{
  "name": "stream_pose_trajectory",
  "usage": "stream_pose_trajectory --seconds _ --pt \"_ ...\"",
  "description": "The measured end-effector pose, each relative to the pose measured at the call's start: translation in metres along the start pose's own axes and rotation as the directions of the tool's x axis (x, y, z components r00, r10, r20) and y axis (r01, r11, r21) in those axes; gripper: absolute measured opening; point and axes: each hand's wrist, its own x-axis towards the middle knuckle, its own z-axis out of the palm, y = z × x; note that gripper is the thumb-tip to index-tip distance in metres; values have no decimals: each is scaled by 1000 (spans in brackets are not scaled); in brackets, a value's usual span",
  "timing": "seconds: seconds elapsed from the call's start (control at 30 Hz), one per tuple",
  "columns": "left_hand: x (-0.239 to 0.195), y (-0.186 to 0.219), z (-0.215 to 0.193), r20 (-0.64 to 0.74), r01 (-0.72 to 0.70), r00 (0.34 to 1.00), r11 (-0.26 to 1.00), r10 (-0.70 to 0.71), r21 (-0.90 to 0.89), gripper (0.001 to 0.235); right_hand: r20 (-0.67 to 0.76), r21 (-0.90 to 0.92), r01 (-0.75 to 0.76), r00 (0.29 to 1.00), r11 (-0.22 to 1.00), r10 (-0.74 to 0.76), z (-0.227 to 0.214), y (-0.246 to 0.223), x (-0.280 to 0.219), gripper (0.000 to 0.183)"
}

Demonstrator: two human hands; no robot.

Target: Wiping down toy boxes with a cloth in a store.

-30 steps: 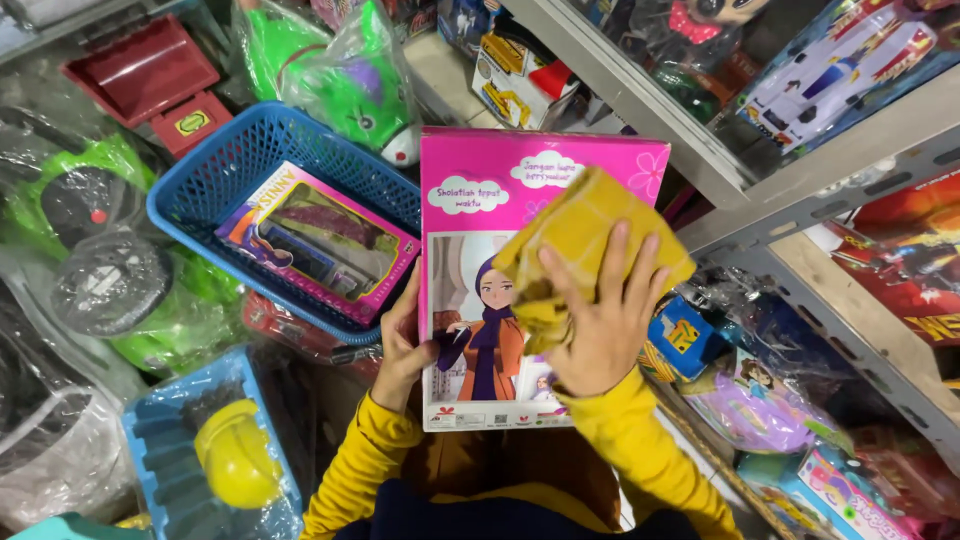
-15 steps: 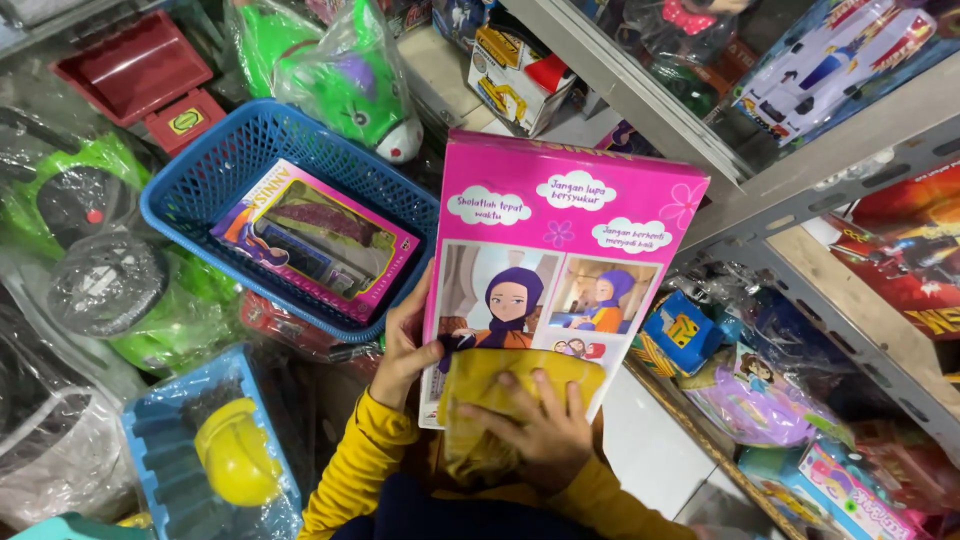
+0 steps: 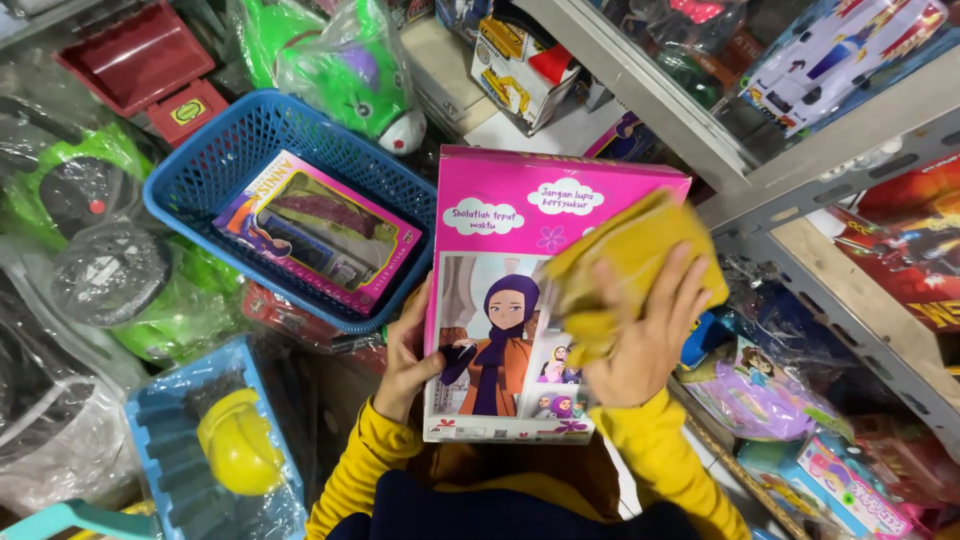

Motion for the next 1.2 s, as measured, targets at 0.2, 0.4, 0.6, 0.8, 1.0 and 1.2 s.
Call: stream_pose_trajectory --seconds 0.2,0.4,0.6,0.8,1.0,1.2 --pt "-3 -4 -4 -33 -16 999 997 19 82 106 255 -60 449 870 891 -422 28 2 2 58" --pt "3 1 0 -43 50 998 999 -51 -8 110 -88 -30 219 971 975 -221 11 -14 60 55" --pt "-26 -82 -61 87 -9 996 998 15 -70 77 331 183 521 766 834 -551 16 -57 67 74" --pt "2 -30 -18 16 -34 999 999 34 12 103 47 44 368 928 929 -370 24 -68 61 68" --pt "6 -16 -10 6 94 996 995 -94 -36 127 105 47 272 956 961 -275 15 -43 37 64" --pt "13 -13 -8 30 -87 996 994 85 72 122 217 26 427 880 904 -422 39 -25 -39 61"
